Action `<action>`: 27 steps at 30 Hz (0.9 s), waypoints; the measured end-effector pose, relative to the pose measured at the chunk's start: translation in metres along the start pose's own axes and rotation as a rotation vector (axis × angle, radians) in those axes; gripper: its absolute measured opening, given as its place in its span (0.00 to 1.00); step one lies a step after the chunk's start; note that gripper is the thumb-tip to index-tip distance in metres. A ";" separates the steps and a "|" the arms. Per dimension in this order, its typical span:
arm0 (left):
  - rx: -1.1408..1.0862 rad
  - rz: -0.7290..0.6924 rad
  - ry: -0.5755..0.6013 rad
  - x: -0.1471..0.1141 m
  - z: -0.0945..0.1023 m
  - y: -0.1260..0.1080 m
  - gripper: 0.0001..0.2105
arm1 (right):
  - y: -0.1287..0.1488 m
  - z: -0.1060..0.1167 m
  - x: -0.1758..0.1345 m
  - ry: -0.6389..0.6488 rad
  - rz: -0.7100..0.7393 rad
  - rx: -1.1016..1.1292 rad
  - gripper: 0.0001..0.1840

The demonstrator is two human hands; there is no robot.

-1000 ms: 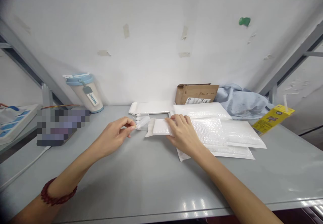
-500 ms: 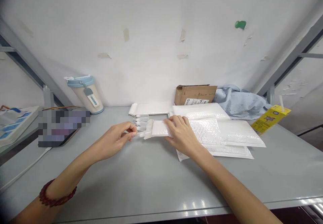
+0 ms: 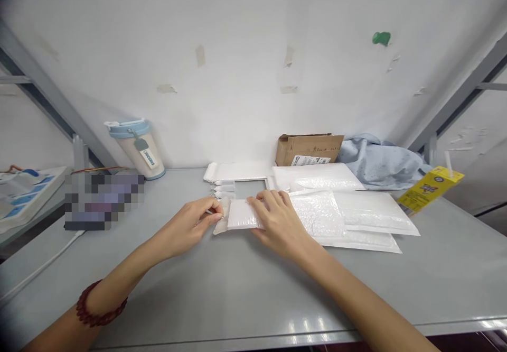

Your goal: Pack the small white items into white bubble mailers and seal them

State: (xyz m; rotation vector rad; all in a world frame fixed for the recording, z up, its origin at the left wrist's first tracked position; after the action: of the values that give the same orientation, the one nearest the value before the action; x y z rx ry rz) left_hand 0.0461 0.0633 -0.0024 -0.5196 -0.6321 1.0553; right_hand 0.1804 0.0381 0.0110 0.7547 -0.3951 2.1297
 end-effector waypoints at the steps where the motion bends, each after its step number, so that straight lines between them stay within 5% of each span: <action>1: -0.005 0.000 0.002 0.000 -0.001 0.000 0.08 | -0.001 0.000 0.000 -0.002 -0.004 0.003 0.22; 13: -0.156 -0.007 0.079 -0.003 -0.012 -0.010 0.08 | 0.006 0.001 -0.001 0.018 0.041 0.061 0.24; 20: -0.451 0.154 0.346 -0.009 -0.021 -0.008 0.04 | 0.008 0.003 -0.002 0.003 0.068 0.073 0.23; 22: -0.466 0.176 0.272 -0.004 -0.006 -0.004 0.05 | 0.006 0.005 -0.001 -0.004 0.061 0.078 0.23; 27: -0.312 0.317 -0.125 0.007 0.034 0.031 0.12 | 0.000 0.014 0.002 -0.098 0.041 0.000 0.21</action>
State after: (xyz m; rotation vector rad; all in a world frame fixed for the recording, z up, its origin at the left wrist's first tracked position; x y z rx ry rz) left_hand 0.0058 0.0859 0.0024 -0.8506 -0.8506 1.3021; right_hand 0.1846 0.0317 0.0232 0.8598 -0.4668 2.1367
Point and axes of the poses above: each hand's wrist, its own x-axis towards the middle knuckle, its own z-axis out of the back of the hand, y = z × x, the point moved 9 cm from there along x, towards the middle knuckle, and after that the axes turned 8 degrees about -y, right-handed, at the moved point
